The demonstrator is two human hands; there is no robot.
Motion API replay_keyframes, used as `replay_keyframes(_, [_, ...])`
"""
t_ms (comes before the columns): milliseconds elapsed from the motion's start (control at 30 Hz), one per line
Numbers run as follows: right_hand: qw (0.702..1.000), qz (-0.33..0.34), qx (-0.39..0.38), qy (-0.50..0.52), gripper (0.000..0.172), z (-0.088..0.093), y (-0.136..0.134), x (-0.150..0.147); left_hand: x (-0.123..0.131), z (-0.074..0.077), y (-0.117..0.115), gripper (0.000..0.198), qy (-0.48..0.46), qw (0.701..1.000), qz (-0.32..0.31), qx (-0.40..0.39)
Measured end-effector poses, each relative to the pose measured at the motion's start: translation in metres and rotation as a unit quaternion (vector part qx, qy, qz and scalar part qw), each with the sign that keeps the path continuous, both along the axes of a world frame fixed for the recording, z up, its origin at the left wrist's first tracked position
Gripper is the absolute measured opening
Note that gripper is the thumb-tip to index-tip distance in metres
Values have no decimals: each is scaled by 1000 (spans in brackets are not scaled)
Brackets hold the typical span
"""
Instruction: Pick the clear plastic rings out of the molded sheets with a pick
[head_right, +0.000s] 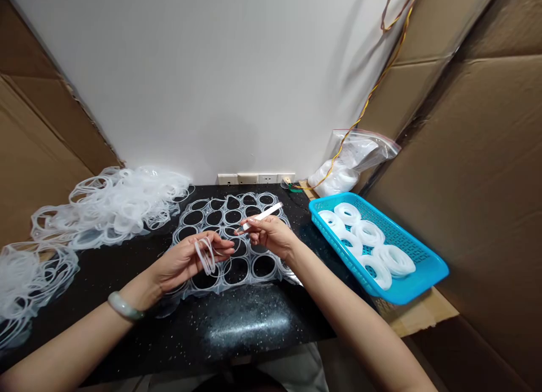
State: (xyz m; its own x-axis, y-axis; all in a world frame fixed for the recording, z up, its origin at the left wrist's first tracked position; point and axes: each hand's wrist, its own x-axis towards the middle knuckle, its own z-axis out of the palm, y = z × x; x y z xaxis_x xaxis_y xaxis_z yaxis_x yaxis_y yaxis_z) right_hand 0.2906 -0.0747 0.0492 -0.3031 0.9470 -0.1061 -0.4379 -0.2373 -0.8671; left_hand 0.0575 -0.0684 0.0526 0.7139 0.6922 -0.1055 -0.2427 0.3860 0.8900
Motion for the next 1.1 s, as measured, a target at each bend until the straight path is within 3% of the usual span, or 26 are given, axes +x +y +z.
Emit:
replay_keyframes(200, [1000,19,0,22,24,-7,-6,-5,-9,1,-10,20,-51,997,-9,-59])
replay_keyframes(400, [1000,10,-4,25,27,-14,-12,-6,-13,-6,-11,31,-90,993,-41,-68])
replay_keyframes(1100, [1000,6,2,17,28,-21,-17,-6,-7,-19,-10,34,-70,995,-53,-57])
